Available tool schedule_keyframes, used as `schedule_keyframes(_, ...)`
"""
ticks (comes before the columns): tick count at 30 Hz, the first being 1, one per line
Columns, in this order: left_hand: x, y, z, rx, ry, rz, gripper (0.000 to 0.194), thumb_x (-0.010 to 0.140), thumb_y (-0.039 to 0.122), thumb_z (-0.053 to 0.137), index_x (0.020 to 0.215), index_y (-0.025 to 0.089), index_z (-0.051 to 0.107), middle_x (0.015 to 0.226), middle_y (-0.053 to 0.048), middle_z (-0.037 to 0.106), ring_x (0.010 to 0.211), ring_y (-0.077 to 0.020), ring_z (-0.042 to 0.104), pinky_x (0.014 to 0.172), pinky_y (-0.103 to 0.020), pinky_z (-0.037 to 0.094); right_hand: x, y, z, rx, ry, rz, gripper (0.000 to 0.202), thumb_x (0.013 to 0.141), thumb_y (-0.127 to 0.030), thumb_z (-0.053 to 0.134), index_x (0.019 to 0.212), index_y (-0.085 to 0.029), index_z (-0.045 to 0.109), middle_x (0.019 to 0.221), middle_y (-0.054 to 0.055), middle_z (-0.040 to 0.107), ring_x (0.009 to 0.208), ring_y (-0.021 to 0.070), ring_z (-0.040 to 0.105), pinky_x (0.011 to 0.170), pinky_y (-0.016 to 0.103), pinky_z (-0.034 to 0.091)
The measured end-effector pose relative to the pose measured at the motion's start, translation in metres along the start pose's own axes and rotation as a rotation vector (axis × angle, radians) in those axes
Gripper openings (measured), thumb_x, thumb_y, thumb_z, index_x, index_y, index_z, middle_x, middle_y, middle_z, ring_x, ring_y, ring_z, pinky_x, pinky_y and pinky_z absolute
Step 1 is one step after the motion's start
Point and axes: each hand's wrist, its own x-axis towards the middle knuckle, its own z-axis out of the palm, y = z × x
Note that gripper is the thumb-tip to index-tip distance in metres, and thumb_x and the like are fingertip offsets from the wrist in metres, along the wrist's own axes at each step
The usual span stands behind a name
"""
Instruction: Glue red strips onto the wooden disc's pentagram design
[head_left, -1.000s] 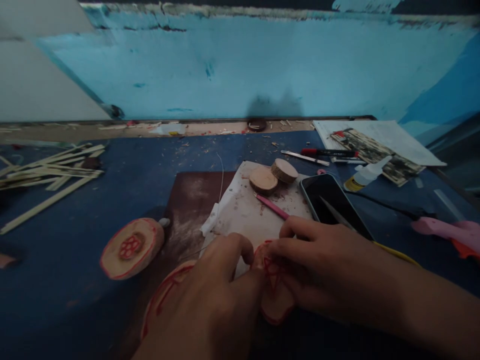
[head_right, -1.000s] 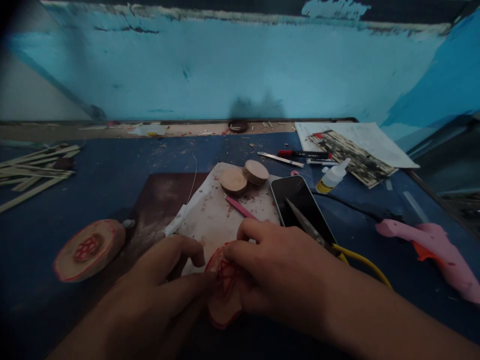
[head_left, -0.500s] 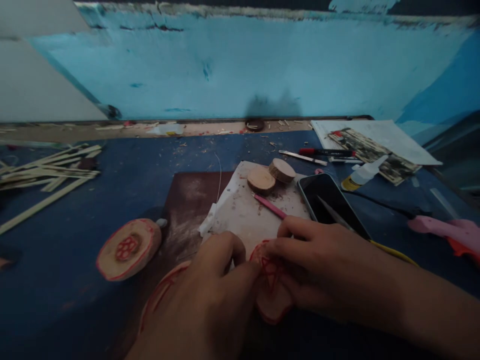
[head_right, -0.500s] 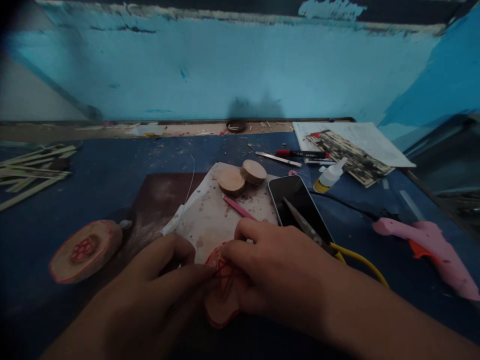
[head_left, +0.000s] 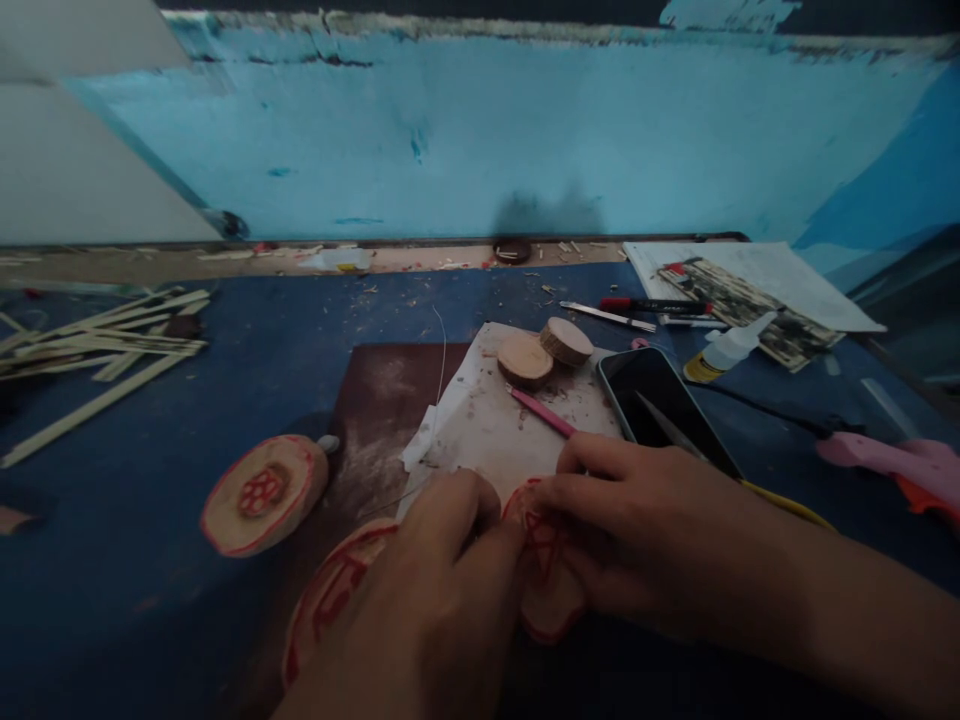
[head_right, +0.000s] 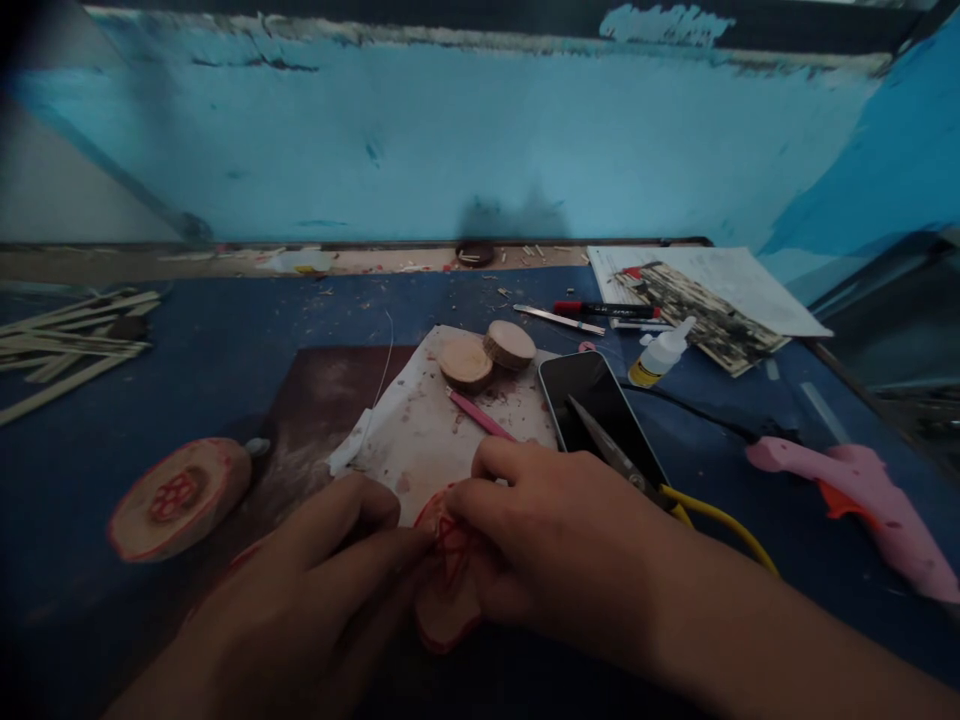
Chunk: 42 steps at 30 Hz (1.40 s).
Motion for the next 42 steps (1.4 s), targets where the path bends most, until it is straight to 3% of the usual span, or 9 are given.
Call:
schedule_keyframes(8, -0.009, -0.001, -0.004, 0.122, -0.031, 0.022, 0.025, 0.099, 0.016, 0.046, 0.088, 0.024, 0.067, 0.088, 0.0, 0.058, 0.061, -0.0128, 0.055, 0.053, -0.029, 0.032, 0.002, 0.001, 0.001, -0.015, -0.008, -0.014, 0.018, 0.1, -0.024, 0.063, 0.112, -0.023, 0.076, 0.1, 0.002, 0.064, 0.074, 0.0164, 0.063, 0.062, 0.031, 0.04)
schedule_keyframes(15, -0.002, 0.003, -0.004, 0.162, -0.162, -0.045, 0.024, 0.096, 0.017, 0.042, 0.089, 0.024, 0.063, 0.09, -0.001, 0.061, 0.062, -0.0143, 0.051, 0.053, -0.032, 0.027, 0.004, 0.0, 0.002, -0.027, -0.009, -0.011, 0.02, 0.103, -0.024, 0.06, 0.116, -0.026, 0.075, 0.101, 0.001, 0.065, 0.077, 0.0169, 0.065, 0.064, 0.032, 0.041)
schedule_keyframes(24, 0.0, 0.009, -0.005, 0.23, -0.148, -0.115, 0.026, 0.095, 0.012, 0.043, 0.083, 0.023, 0.063, 0.088, 0.0, 0.059, 0.061, -0.0145, 0.045, 0.054, -0.034, 0.024, 0.0, -0.004, 0.003, -0.056, 0.044, -0.069, 0.015, 0.1, -0.02, 0.062, 0.107, -0.022, 0.074, 0.098, 0.001, 0.065, 0.074, 0.0162, 0.063, 0.062, 0.031, 0.04)
schedule_keyframes(29, -0.004, 0.001, 0.0, 0.152, -0.073, -0.091, 0.025, 0.098, 0.016, 0.044, 0.083, 0.024, 0.062, 0.088, -0.001, 0.061, 0.063, -0.0146, 0.048, 0.056, -0.03, 0.03, 0.001, -0.008, 0.004, -0.161, 0.117, -0.134, 0.01, 0.099, -0.018, 0.065, 0.103, -0.02, 0.074, 0.089, 0.001, 0.064, 0.067, 0.0158, 0.056, 0.053, 0.032, 0.032)
schedule_keyframes(32, 0.001, 0.003, -0.005, 0.005, -0.054, -0.131, 0.014, 0.098, 0.024, 0.053, 0.088, 0.025, 0.063, 0.083, 0.0, 0.061, 0.067, -0.0168, 0.054, 0.055, -0.027, 0.036, 0.003, -0.01, 0.001, -0.203, 0.131, -0.169, 0.009, 0.095, -0.015, 0.07, 0.102, -0.018, 0.074, 0.086, 0.001, 0.064, 0.064, 0.0155, 0.053, 0.051, 0.033, 0.029)
schedule_keyframes(37, 0.011, 0.012, -0.014, -0.137, -0.032, -0.178, 0.01, 0.097, 0.032, 0.059, 0.089, 0.026, 0.063, 0.076, 0.0, 0.057, 0.07, -0.0191, 0.058, 0.055, -0.025, 0.042, 0.006, -0.011, -0.008, -0.148, 0.045, -0.13, 0.016, 0.097, -0.019, 0.071, 0.112, -0.019, 0.078, 0.09, 0.001, 0.068, 0.067, 0.0157, 0.06, 0.053, 0.031, 0.032)
schedule_keyframes(42, 0.003, 0.008, -0.01, -0.072, -0.052, -0.147, 0.009, 0.097, 0.029, 0.06, 0.09, 0.026, 0.065, 0.08, -0.001, 0.061, 0.071, -0.019, 0.057, 0.057, -0.026, 0.041, 0.006, -0.011, -0.009, -0.13, -0.004, -0.1, 0.016, 0.101, -0.023, 0.068, 0.114, -0.02, 0.078, 0.094, 0.002, 0.069, 0.072, 0.0174, 0.063, 0.054, 0.032, 0.034)
